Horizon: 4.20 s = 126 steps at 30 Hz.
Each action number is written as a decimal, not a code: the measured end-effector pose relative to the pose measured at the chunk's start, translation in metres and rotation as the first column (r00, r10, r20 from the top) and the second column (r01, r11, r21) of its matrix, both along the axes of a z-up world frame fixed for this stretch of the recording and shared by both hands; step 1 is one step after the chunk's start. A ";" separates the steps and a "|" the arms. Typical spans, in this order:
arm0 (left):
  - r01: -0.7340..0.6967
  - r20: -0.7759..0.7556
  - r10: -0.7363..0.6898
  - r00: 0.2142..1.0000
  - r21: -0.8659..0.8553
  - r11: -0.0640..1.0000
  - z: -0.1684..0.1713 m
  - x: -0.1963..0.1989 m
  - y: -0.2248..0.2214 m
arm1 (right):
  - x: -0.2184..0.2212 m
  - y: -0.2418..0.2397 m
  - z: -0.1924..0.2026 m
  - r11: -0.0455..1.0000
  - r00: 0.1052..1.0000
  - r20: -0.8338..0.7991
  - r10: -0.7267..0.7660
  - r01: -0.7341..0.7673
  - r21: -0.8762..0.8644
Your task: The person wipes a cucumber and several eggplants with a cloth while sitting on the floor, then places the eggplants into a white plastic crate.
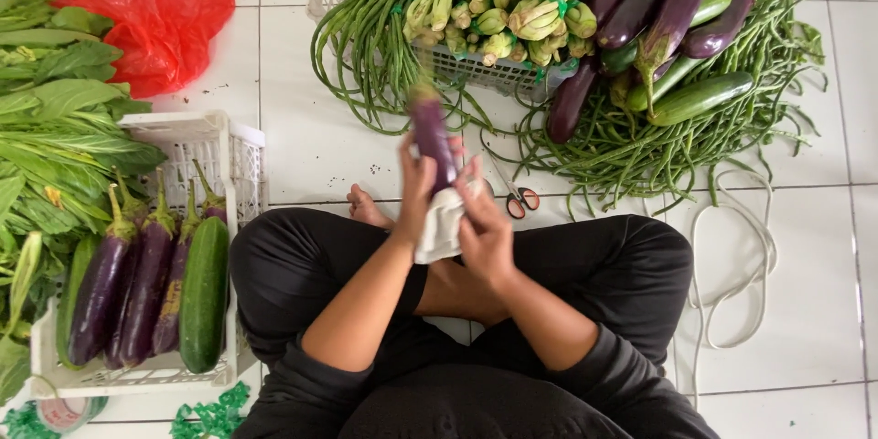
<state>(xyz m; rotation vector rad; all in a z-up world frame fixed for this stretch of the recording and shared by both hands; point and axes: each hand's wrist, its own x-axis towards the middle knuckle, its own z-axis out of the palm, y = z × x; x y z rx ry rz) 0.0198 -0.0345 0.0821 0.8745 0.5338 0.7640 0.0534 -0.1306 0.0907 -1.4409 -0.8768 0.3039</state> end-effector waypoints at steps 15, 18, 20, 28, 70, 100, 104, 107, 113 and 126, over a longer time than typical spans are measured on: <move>0.112 0.093 -0.144 0.985 0.291 0.950 -0.019 -0.004 -0.013 | 0.029 0.003 -0.024 1.000 0.986 0.168 -0.009 0.007 0.011; -0.062 0.299 0.054 0.953 0.016 0.998 -0.042 -0.014 0.016 | 0.015 0.005 -0.038 0.961 0.974 -0.034 0.225 -0.216 0.170; -0.097 0.301 0.105 0.948 -0.040 0.994 -0.041 -0.019 0.023 | 0.011 -0.002 -0.062 0.925 0.930 -0.171 0.326 -0.276 0.260; 0.028 -0.119 0.087 0.989 0.731 0.682 -0.021 -0.016 -0.009 | 0.012 -0.002 -0.070 0.988 0.388 -0.915 0.107 0.066 0.143; 0.077 -0.098 -0.056 0.994 0.228 0.971 -0.001 -0.040 -0.002 | 0.034 -0.017 -0.046 0.999 0.993 0.117 -0.003 -0.002 0.038; -0.077 -0.516 0.599 0.612 0.715 0.695 0.135 -0.232 0.062 | -0.011 -0.018 -0.045 0.671 0.671 0.018 0.741 -0.741 0.019; 0.180 -0.688 0.672 0.276 0.723 0.667 0.109 -0.311 0.086 | -0.015 -0.011 -0.020 0.795 0.791 0.114 0.601 -0.576 -0.190; 0.296 -0.726 0.687 0.036 0.664 0.686 0.052 -0.351 0.091 | -0.021 -0.006 -0.013 0.820 0.820 0.124 0.558 -0.523 -0.232; 0.464 -0.587 0.809 0.031 0.725 0.509 0.021 -0.350 0.084 | -0.033 -0.001 -0.010 0.861 0.850 0.137 0.509 -0.500 -0.098; 0.595 -0.580 0.806 -0.119 0.608 0.526 0.007 -0.347 0.091 | -0.025 -0.004 -0.050 0.896 0.910 0.015 0.414 -0.404 -0.184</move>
